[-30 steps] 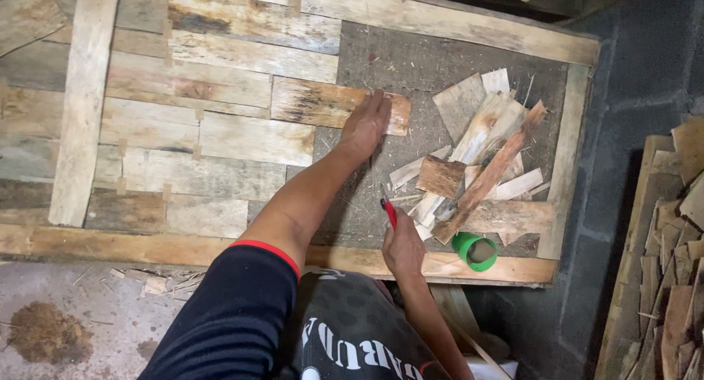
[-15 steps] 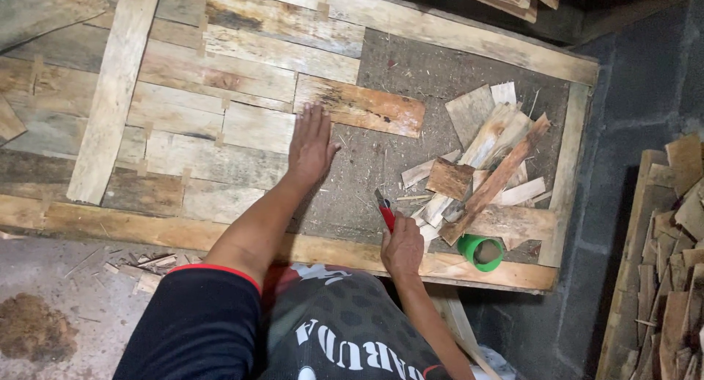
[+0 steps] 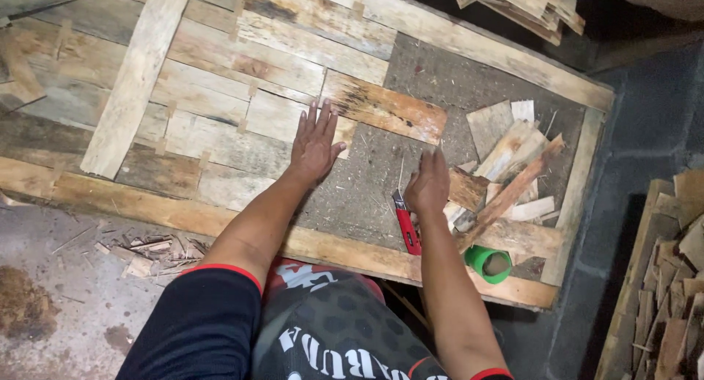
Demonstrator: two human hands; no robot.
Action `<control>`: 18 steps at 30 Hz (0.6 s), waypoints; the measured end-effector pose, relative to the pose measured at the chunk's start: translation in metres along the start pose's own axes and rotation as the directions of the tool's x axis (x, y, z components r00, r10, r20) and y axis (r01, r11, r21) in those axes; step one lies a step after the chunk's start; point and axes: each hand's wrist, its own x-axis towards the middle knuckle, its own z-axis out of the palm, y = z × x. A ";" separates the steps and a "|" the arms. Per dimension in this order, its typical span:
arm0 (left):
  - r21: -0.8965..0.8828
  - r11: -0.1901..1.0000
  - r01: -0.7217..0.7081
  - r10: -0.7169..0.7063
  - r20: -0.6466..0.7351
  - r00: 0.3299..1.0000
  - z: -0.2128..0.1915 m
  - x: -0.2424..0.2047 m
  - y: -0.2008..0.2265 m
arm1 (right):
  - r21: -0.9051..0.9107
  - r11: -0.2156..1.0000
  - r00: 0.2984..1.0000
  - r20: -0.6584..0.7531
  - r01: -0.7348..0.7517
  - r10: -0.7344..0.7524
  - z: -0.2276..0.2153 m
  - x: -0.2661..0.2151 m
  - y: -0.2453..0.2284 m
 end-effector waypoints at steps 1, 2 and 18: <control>-0.001 1.000 0.006 -0.006 -0.006 1.000 -0.001 0.000 -0.002 | 0.000 1.000 1.000 -0.001 0.009 -0.009 0.004 0.010 0.002; -0.001 1.000 0.004 -0.004 0.011 1.000 -0.002 0.001 -0.004 | 0.002 0.999 0.999 0.019 -0.036 0.036 0.007 0.020 0.003; 0.001 1.000 -0.001 0.001 0.121 0.993 -0.015 0.001 -0.010 | -0.184 0.959 0.943 0.216 -0.217 0.255 0.025 0.047 0.003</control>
